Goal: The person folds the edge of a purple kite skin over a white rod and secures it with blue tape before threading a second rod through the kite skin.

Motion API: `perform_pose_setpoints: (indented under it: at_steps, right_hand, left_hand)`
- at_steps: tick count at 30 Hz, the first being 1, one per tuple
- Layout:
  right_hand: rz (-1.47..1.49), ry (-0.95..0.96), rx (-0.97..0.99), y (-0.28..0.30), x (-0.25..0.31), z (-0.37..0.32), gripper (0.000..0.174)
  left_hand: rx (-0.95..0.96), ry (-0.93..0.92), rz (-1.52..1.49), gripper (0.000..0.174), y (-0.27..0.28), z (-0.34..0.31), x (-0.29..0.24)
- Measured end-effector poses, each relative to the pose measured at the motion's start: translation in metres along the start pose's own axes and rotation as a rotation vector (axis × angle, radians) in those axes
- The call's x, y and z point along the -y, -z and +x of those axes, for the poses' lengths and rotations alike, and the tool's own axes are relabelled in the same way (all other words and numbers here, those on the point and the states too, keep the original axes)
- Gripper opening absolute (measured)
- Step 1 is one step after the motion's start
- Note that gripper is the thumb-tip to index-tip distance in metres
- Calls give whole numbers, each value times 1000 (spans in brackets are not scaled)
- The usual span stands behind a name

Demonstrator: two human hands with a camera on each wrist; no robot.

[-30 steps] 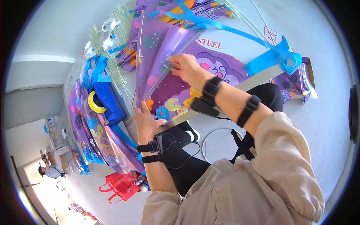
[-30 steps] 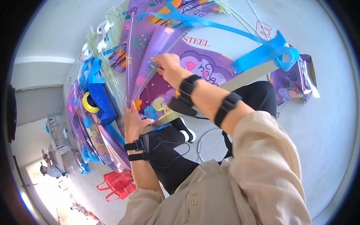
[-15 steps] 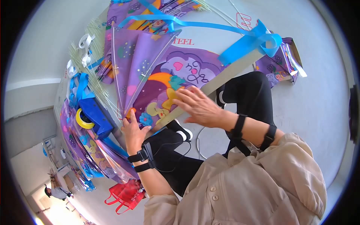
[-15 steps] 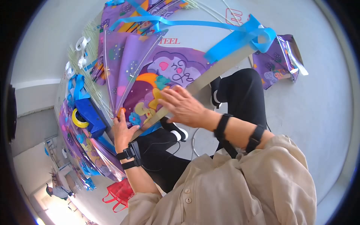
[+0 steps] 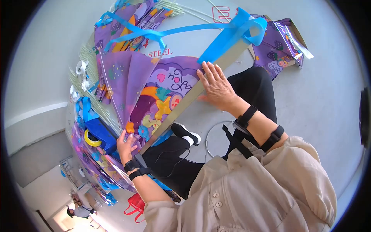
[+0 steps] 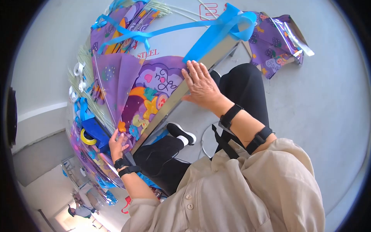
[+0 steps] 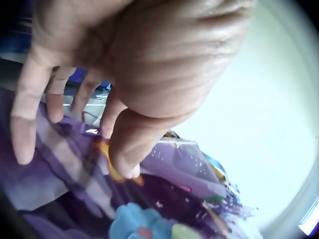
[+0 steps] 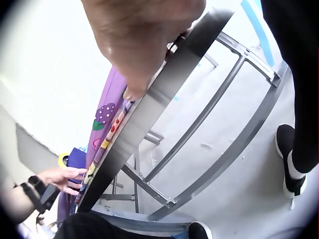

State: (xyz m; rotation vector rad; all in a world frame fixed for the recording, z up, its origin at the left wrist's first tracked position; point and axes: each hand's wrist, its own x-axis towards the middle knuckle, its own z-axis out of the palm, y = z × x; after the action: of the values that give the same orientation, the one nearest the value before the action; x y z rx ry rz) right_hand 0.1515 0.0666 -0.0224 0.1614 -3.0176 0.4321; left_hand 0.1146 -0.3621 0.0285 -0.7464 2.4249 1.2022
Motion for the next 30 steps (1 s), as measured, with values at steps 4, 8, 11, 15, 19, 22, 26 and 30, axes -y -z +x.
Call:
perform_pose_setpoints:
  at_steps: [4, 8, 11, 15, 19, 22, 26, 30]
  right_hand:
    - [-18, 4, 2, 0, 1, 0, 91]
    - [33, -8, 4, 6, 2, 0, 93]
    - [49, 4, 32, 6, 1, 0, 94]
    - [51, 7, 84, 8, 1, 0, 93]
    - [32, 4, 99, 11, 0, 1, 95]
    - [27, 13, 77, 10, -1, 0, 97]
    - [-67, 16, 62, 7, 1, 1, 65]
    - [-51, 16, 45, 5, 1, 0, 57]
  left_hand:
    - [-573, -604, 1126, 30, -16, 14, -42]
    - [492, -311, 297, 20, -145, -37, -175]
    - [608, -718, 695, 26, -176, -6, -161]
    - [143, -1002, 966, 50, -159, 24, -140]
    - [-143, -876, 1046, 61, -134, 51, -125]
    - [-358, -943, 998, 54, -104, 93, -105]
    - [-262, -1002, 1210, 31, -83, 116, -115]
    - [-378, -747, 622, 20, -52, 113, -151]
